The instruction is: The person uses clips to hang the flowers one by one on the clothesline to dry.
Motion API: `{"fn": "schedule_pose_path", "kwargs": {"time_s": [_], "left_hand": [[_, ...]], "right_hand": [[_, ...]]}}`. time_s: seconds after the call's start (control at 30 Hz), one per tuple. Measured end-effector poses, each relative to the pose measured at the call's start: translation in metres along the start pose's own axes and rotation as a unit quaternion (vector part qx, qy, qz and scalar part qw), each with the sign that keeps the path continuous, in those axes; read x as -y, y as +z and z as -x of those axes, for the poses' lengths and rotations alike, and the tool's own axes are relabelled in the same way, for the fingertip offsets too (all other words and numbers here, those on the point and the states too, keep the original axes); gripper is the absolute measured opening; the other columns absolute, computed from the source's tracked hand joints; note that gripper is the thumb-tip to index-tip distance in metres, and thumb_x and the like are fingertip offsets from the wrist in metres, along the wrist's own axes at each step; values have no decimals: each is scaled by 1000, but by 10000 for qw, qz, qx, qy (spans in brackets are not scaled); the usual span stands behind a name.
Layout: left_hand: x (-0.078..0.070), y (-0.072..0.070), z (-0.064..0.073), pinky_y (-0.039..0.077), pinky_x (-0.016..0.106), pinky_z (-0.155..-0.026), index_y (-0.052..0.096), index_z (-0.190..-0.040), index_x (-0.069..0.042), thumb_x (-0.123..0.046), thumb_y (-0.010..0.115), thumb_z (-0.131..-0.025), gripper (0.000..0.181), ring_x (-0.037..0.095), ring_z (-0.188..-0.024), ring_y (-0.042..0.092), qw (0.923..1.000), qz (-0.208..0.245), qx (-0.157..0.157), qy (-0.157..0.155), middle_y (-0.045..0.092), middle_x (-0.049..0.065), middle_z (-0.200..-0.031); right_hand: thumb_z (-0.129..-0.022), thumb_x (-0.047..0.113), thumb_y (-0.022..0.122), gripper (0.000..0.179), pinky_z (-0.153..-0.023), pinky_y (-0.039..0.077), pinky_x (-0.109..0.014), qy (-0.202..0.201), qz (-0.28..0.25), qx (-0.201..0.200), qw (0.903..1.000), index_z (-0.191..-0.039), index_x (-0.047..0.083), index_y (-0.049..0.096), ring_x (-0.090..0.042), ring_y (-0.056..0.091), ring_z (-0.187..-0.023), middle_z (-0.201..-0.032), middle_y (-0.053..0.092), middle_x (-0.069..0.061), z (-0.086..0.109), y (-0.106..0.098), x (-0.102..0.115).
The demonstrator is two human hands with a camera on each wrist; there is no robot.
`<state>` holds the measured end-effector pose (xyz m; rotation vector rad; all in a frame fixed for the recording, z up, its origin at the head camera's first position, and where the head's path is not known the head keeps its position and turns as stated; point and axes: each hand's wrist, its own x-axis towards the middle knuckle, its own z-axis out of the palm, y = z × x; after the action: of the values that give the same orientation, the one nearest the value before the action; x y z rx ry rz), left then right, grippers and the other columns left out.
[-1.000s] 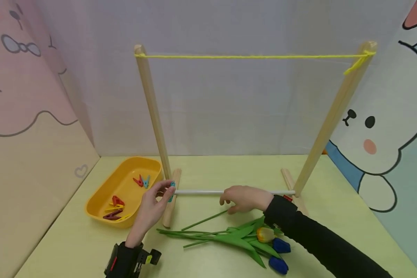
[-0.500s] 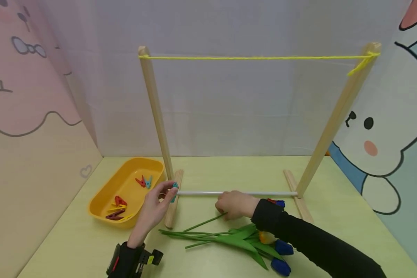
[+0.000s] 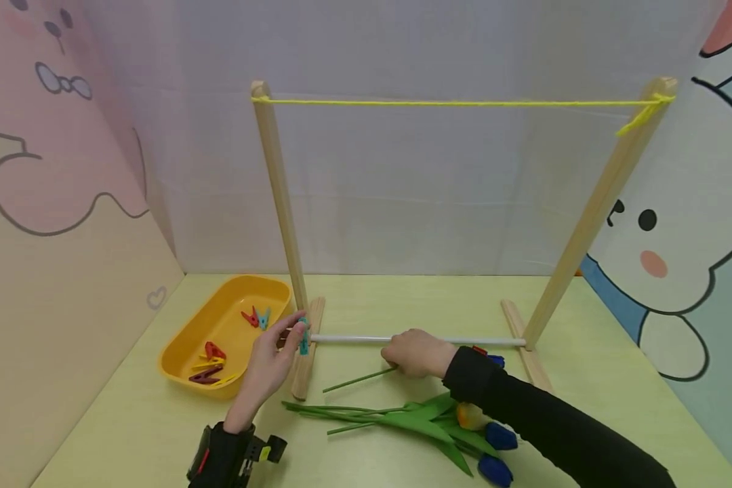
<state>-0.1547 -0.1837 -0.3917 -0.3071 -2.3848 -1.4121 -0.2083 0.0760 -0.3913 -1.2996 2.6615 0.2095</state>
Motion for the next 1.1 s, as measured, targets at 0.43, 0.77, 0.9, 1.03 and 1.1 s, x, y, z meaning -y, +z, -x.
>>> {"fn": "schedule_pose_path", "kwargs": {"time_s": [0.43, 0.77, 0.9, 1.03, 1.1], "left_hand": [[-7, -13, -4, 53, 14, -62, 51, -131, 13, -5, 49, -99, 36, 20, -65, 64, 9990, 333, -159, 241, 67, 14, -79], [-9, -25, -9, 52, 10, -73, 51, -130, 13, 1, 50, -97, 34, 6, -78, 66, 9959, 840, -4, 330, 65, 26, -101], [-21, -32, -17, 51, 9, -76, 51, -131, 10, -1, 49, -99, 34, 5, -84, 65, 9963, 761, 41, 406, 63, 25, -108], [-38, -40, -29, 49, 7, -77, 55, -129, 8, -1, 51, -97, 33, 4, -84, 62, 9966, 489, -200, 631, 64, 22, -106], [-48, -43, -37, 49, 7, -78, 56, -127, 8, 1, 53, -96, 32, 2, -84, 61, 9951, 416, -384, 816, 66, 21, -104]], "right_hand": [[-88, 6, 66, 14, -57, 39, -28, -641, -709, -1410, 9854, -79, 14, 59, -10, 43, -59, -68, 53, 6, 17, -34, -13], [-91, 7, 63, 6, -68, 51, -31, -787, -1077, -2430, 9608, -92, 12, 65, -13, 58, -73, -82, 64, 1, 17, -47, -19], [-92, 7, 61, 8, -69, 53, -31, -816, -1315, -2894, 9446, -97, 10, 67, -12, 61, -76, -85, 67, -1, 18, -56, -22], [-93, 5, 60, 8, -66, 51, -29, -879, -1461, -3348, 9267, -96, 8, 67, -11, 59, -72, -82, 67, -3, 17, -67, -21], [-93, 4, 60, 8, -64, 50, -30, -882, -1569, -3558, 9170, -96, 7, 67, -11, 58, -71, -81, 67, -4, 16, -73, -20]]}}
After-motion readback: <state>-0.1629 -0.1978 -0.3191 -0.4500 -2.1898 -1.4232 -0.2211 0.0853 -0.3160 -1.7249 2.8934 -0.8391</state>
